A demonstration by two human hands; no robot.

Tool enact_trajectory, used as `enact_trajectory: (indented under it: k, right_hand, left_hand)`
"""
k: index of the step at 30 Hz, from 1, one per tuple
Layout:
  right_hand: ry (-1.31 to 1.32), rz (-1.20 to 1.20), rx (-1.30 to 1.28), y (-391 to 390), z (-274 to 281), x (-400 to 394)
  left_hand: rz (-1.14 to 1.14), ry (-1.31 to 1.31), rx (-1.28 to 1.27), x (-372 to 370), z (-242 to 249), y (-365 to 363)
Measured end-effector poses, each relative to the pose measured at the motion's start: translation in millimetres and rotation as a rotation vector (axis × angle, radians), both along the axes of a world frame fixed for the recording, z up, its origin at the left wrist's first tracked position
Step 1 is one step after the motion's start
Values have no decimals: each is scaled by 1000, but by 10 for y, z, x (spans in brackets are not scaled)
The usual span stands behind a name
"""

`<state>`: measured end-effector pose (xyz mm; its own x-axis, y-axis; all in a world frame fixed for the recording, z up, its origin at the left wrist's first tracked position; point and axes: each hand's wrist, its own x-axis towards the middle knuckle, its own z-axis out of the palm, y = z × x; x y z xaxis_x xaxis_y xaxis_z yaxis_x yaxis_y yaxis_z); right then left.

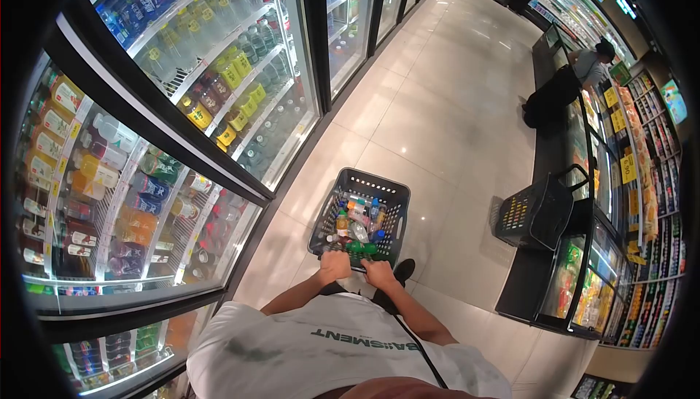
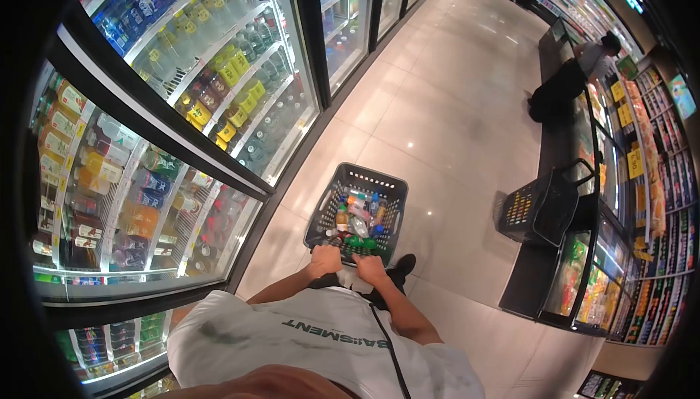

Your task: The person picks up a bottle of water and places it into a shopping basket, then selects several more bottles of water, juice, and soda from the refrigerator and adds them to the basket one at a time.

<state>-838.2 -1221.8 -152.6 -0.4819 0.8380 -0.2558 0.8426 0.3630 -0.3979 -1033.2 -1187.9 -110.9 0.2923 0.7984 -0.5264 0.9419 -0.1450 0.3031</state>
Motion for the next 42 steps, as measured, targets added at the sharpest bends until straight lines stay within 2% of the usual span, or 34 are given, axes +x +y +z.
enact_trajectory:
  k: [4,8,14,17,18,21,24,26,28,31,33,34,35,36,37,40,42]
  right_hand:
    - [-28,62,31,261,-9,457]
    - [74,111,90,721,-179,1061]
    - [133,181,-6,1545,-1,1770]
    - [438,172,-28,1716,395,2003]
    - [459,195,-40,1802,453,2114]
    - [479,26,-68,2183,592,2423]
    - [358,-104,-132,2681,538,2837]
    - [336,-148,-155,3009,300,3184]
    - [292,-143,-157,3340,-15,3572]
    - [184,-188,-236,3783,-456,4235]
    - [84,-303,-385,4028,-1123,4903]
    - [7,-278,-366,4108,-1435,5305]
    - [-33,-347,-472,4125,-1192,5542]
    - [-402,456,-332,4294,-1410,6052]
    - [-382,573,-339,4337,-1249,6326]
    - [-385,531,-467,4613,-1425,7333]
    - [-413,464,-456,5031,-1228,7546]
  left_hand:
    - [104,-54,91,416,-137,-46]
    - [328,-69,141,1064,-143,46]
    - [599,-6,-1,2015,10,472]
    - [688,52,-52,2184,-10,597]
    - [707,68,-51,2231,-49,607]
    - [734,94,-134,2338,-36,691]
    - [710,104,-213,2392,186,820]
    - [652,103,-249,2358,148,840]
    - [651,122,-194,2321,-114,830]
    - [639,29,-236,2266,-293,918]
    - [662,-52,-266,2423,-378,1051]
    - [717,-36,-303,2523,-298,1235]
    - [772,-19,-353,2642,-217,1395]
    - [843,-48,-383,2839,-192,1538]
    - [913,-65,-411,2991,-153,1678]
    - [1082,-89,-384,3282,-267,2253]
    - [1185,-129,-335,3482,-305,2710]
